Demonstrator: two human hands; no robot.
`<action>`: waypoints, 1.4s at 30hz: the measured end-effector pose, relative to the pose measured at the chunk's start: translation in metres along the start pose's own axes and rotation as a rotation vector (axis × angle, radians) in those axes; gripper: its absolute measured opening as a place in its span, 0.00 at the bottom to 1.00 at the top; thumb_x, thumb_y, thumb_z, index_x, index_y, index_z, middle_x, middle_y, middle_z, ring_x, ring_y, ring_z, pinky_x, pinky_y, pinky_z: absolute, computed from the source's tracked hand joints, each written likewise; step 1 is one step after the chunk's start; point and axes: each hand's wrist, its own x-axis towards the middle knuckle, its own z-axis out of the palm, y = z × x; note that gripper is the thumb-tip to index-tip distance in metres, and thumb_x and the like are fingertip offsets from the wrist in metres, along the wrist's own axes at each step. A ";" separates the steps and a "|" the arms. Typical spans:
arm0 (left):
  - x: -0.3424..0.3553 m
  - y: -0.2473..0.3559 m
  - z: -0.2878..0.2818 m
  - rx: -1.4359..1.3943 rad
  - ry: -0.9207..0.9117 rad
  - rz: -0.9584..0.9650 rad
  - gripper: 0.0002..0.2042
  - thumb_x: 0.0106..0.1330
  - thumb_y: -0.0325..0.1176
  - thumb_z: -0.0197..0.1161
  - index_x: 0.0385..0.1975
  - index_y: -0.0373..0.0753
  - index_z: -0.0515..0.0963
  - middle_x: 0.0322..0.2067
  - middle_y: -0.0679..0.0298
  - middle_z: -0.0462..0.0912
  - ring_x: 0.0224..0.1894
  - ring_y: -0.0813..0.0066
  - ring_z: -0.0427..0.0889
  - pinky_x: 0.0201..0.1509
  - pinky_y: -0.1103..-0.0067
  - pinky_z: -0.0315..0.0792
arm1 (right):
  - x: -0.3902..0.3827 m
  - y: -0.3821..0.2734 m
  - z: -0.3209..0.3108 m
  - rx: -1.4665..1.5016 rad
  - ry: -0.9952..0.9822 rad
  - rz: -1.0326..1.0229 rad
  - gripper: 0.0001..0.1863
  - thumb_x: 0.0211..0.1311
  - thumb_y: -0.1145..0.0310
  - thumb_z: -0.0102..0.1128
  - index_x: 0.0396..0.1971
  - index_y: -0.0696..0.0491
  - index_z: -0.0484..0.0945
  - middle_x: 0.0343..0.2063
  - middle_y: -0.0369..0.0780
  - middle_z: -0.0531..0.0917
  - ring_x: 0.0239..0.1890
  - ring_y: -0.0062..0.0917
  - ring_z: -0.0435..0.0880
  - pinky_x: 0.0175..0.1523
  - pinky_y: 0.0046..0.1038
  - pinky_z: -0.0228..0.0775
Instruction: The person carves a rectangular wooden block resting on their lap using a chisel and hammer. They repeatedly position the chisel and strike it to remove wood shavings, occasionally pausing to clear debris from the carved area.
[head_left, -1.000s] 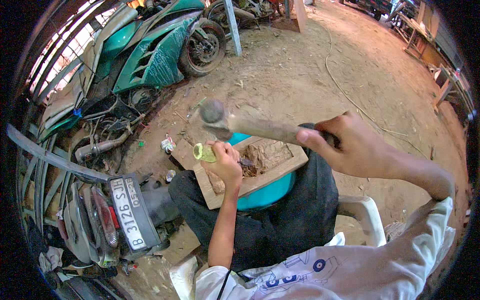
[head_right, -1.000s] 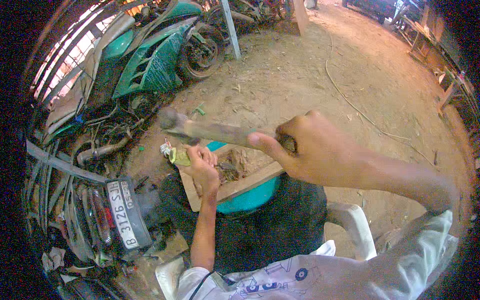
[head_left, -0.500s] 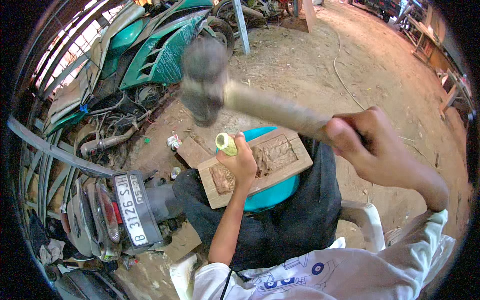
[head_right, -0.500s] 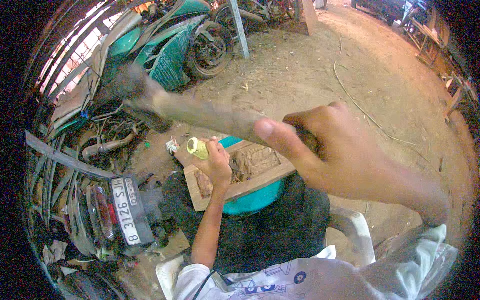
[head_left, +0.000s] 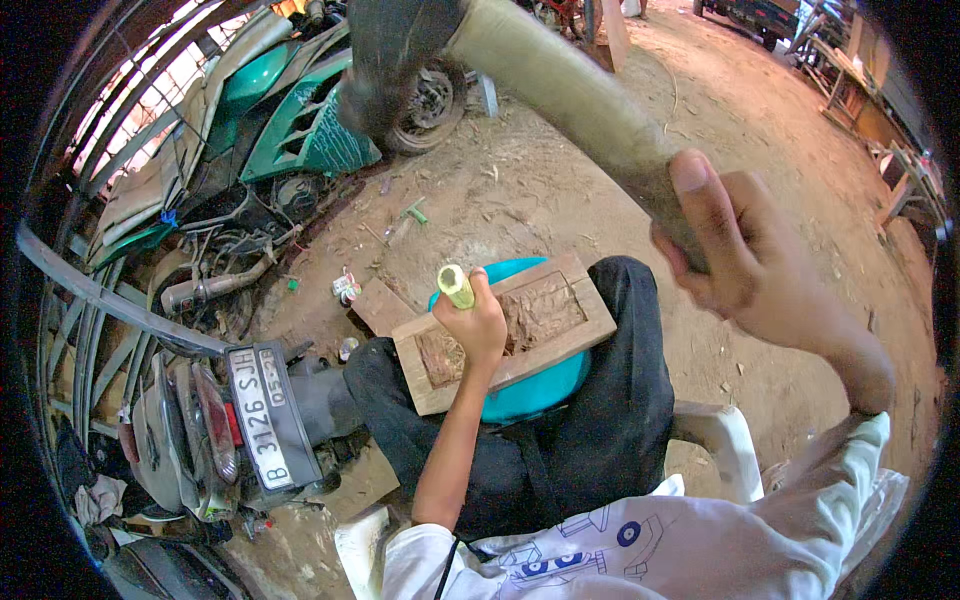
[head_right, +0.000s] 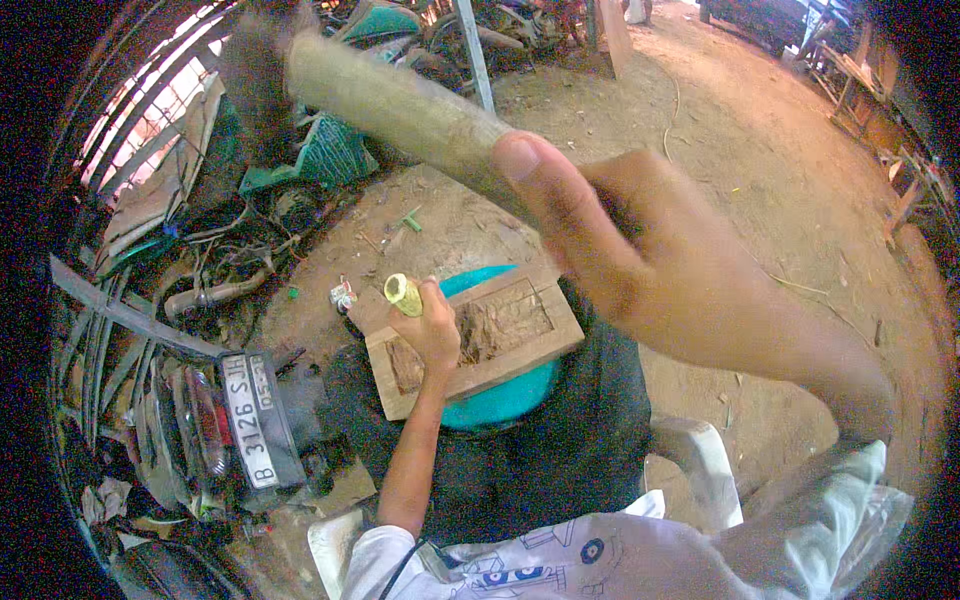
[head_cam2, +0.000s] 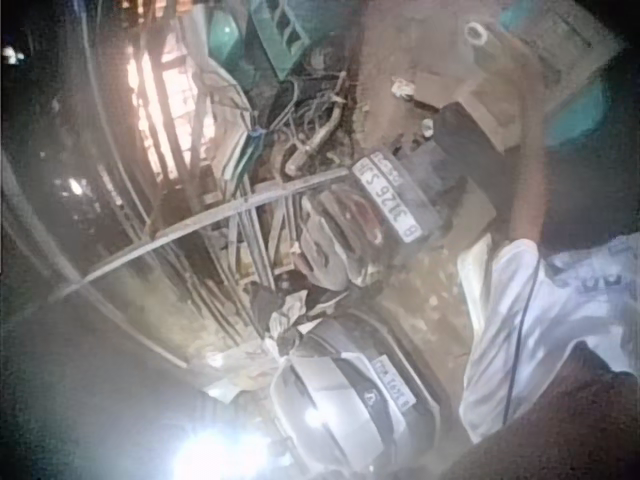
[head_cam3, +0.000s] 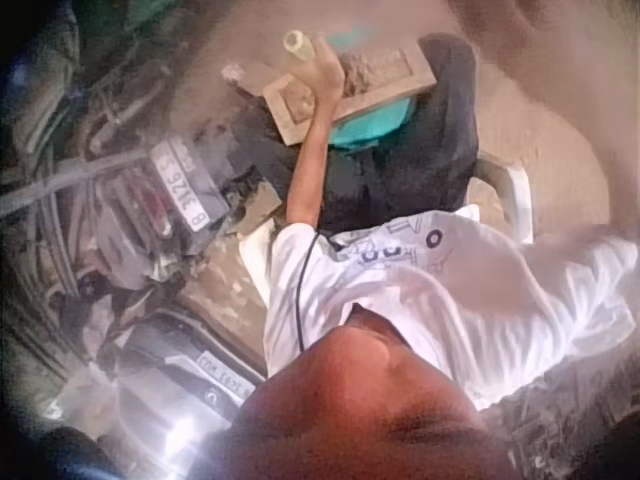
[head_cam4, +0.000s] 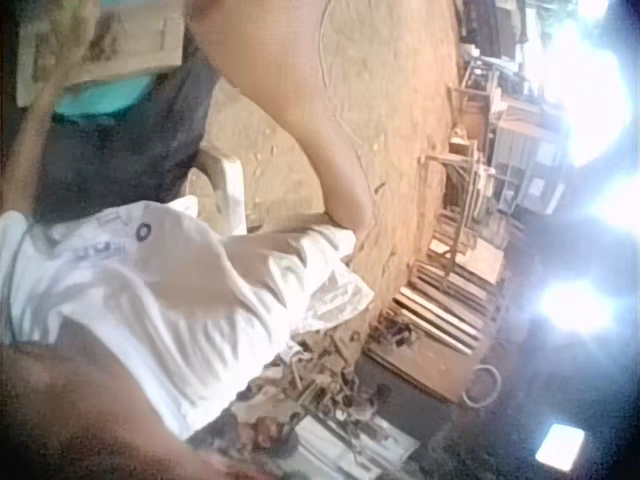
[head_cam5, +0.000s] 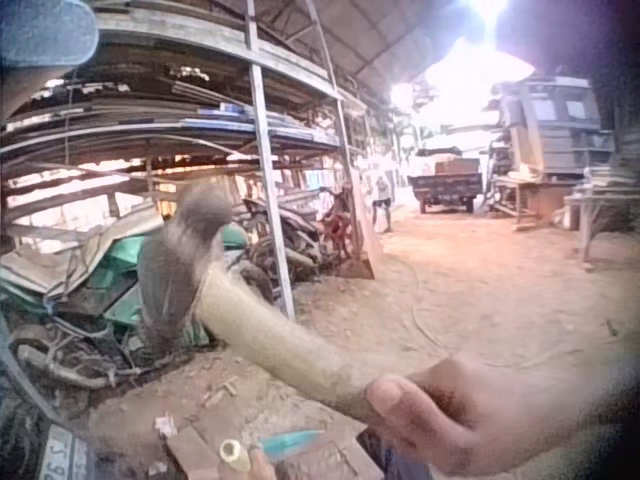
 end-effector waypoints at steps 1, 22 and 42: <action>-0.003 0.003 0.007 0.004 -0.027 -0.016 0.10 0.59 0.26 0.54 0.16 0.36 0.66 0.13 0.72 0.67 0.15 0.86 0.63 0.18 0.82 0.56 | -0.002 0.010 0.008 -0.024 -0.063 0.050 0.30 0.66 0.48 0.41 0.13 0.57 0.72 0.06 0.39 0.64 0.11 0.23 0.65 0.18 0.29 0.56; 0.018 0.013 -0.044 -0.529 0.112 -0.233 0.12 0.62 0.31 0.49 0.17 0.44 0.56 0.07 0.70 0.55 0.06 0.83 0.53 0.09 0.83 0.48 | -0.086 0.103 0.086 0.490 -0.483 0.557 0.23 0.58 0.51 0.58 0.13 0.54 0.71 0.08 0.31 0.69 0.12 0.15 0.68 0.16 0.23 0.60; 0.000 0.008 -0.065 -0.502 -0.077 0.105 0.12 0.67 0.35 0.44 0.21 0.42 0.56 0.08 0.67 0.57 0.07 0.81 0.53 0.09 0.83 0.53 | -0.070 0.138 0.099 -0.166 -0.233 0.453 0.16 0.51 0.60 0.63 0.22 0.60 0.77 0.13 0.50 0.75 0.15 0.40 0.77 0.22 0.36 0.66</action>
